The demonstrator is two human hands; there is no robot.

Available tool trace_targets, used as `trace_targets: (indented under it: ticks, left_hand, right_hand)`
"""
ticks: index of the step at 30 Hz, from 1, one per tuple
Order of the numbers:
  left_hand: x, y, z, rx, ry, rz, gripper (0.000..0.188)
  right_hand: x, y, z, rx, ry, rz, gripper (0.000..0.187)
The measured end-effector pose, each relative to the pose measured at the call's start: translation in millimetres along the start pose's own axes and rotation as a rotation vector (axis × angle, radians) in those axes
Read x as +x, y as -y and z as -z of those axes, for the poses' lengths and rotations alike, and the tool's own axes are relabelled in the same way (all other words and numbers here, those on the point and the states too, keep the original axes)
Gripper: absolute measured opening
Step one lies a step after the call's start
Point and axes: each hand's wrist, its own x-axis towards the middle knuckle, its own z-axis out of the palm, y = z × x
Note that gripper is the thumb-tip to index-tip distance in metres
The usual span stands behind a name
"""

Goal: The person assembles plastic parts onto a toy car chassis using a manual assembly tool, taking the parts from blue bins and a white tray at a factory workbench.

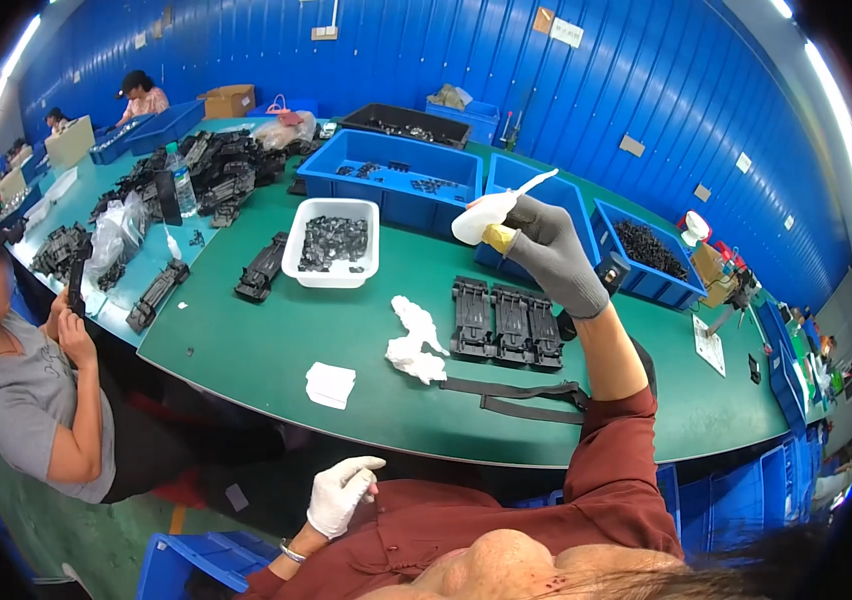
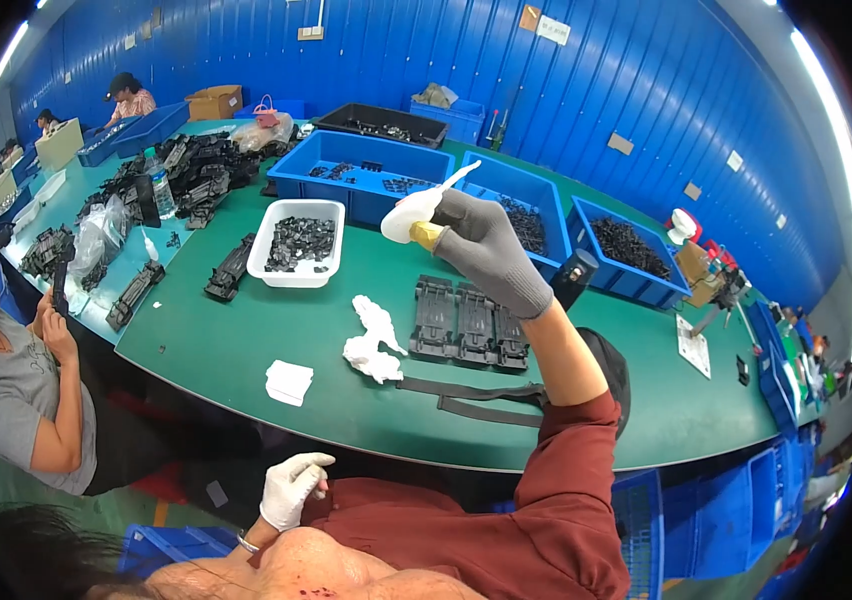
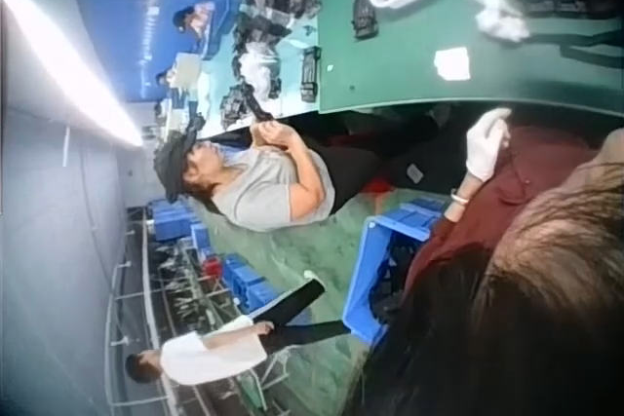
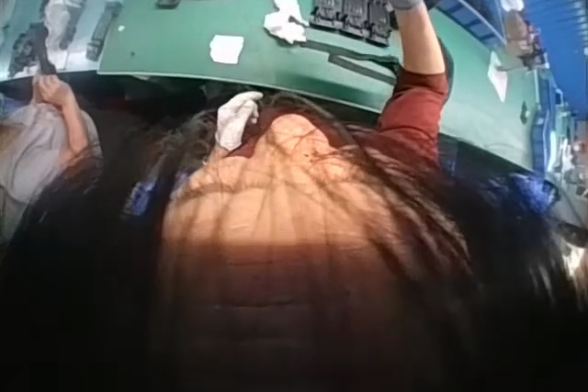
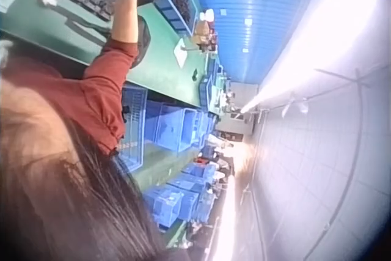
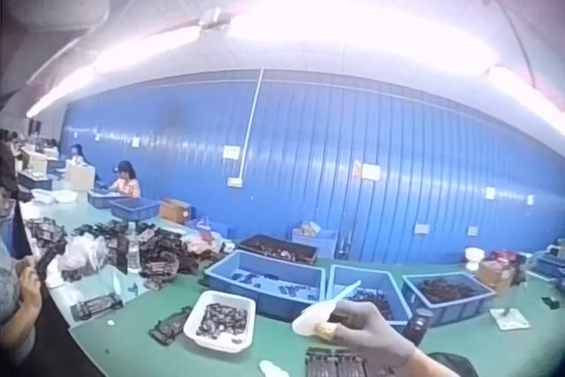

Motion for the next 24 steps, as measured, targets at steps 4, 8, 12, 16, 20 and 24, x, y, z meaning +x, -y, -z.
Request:
trace_targets:
  ticks: [4,8,12,16,20,24]
  left_hand:
    - [-4,5,3,0.017,-0.018,-0.025,0.025]
    - [-9,5,0,-0.012,-0.008,-0.018,0.025]
    - [-13,10,0,-0.032,-0.006,-0.026,0.025]
    - [-17,5,-2,-0.03,-0.004,-0.008,0.025]
    - [-14,-17,-6,-0.026,0.026,-0.017,0.026]
    - [12,-53,-26,-0.076,-0.085,-0.205,0.029]
  right_hand:
    - [-1,33,6,-0.188,-0.042,0.023,0.03]
    - [0,51,5,-0.219,-0.118,0.091,0.025]
    - [0,61,8,-0.201,-0.06,0.094,0.03]
    - [2,62,5,-0.082,-0.007,0.036,0.038]
    - [9,52,-17,-0.046,0.217,-0.135,0.044]
    - [-3,35,-49,-0.187,0.41,-0.223,0.033]
